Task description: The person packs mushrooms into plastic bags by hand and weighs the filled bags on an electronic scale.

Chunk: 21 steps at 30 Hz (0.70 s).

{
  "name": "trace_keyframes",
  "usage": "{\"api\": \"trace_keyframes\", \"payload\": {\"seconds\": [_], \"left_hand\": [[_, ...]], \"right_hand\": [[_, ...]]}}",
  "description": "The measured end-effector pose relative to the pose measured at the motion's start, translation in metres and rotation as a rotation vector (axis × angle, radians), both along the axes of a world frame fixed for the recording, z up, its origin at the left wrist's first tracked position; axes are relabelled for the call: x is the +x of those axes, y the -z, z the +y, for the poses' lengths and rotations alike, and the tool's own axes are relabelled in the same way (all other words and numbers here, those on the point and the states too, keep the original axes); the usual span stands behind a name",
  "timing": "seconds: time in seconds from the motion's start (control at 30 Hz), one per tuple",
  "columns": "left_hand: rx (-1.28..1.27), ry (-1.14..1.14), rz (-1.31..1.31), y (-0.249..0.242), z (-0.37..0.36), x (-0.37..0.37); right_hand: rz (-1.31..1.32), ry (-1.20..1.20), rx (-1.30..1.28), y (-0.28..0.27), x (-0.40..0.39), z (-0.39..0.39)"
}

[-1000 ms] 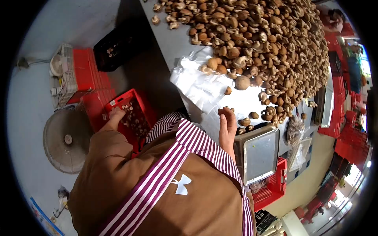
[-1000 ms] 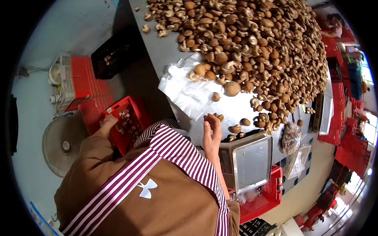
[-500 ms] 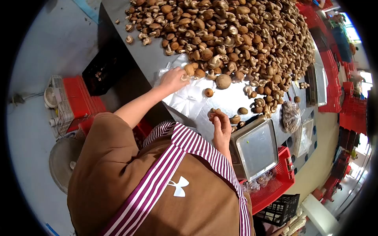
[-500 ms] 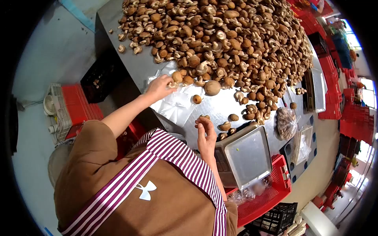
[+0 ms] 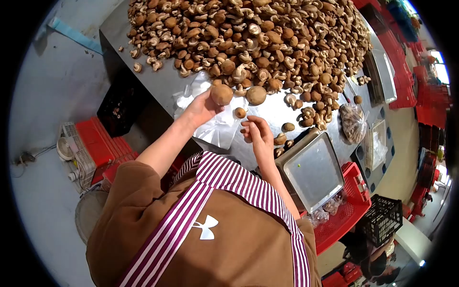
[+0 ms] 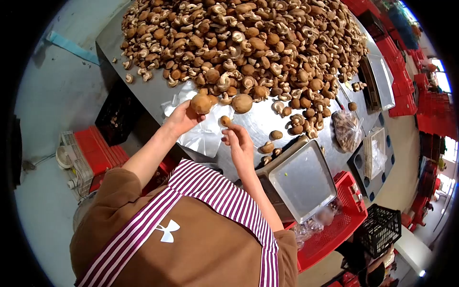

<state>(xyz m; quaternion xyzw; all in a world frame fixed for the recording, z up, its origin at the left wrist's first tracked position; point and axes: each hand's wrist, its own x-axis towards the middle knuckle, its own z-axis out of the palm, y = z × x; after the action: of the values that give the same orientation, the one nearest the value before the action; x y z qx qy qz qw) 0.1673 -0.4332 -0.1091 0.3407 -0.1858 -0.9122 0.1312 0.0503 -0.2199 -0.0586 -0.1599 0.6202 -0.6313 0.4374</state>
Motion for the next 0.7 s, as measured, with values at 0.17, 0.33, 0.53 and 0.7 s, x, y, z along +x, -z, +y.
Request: {"api": "trace_keyframes", "payload": {"seconds": [0.17, 0.33, 0.53, 0.7], "left_hand": [[0.102, 0.080, -0.017, -0.013, 0.034, -0.016], [-0.432, 0.538, -0.081, -0.036, 0.054, -0.039], [-1.466, 0.434, -0.389, -0.068, -0.048, -0.133], [-1.824, 0.412, -0.708, -0.054, -0.078, -0.222]], "right_hand": [[0.069, -0.042, -0.020, -0.009, -0.010, -0.026], [0.348, 0.009, 0.076, 0.010, -0.022, -0.027], [-0.271, 0.176, 0.095, 0.013, -0.050, 0.002], [-0.535, 0.169, -0.047, 0.021, -0.054, 0.011]]}}
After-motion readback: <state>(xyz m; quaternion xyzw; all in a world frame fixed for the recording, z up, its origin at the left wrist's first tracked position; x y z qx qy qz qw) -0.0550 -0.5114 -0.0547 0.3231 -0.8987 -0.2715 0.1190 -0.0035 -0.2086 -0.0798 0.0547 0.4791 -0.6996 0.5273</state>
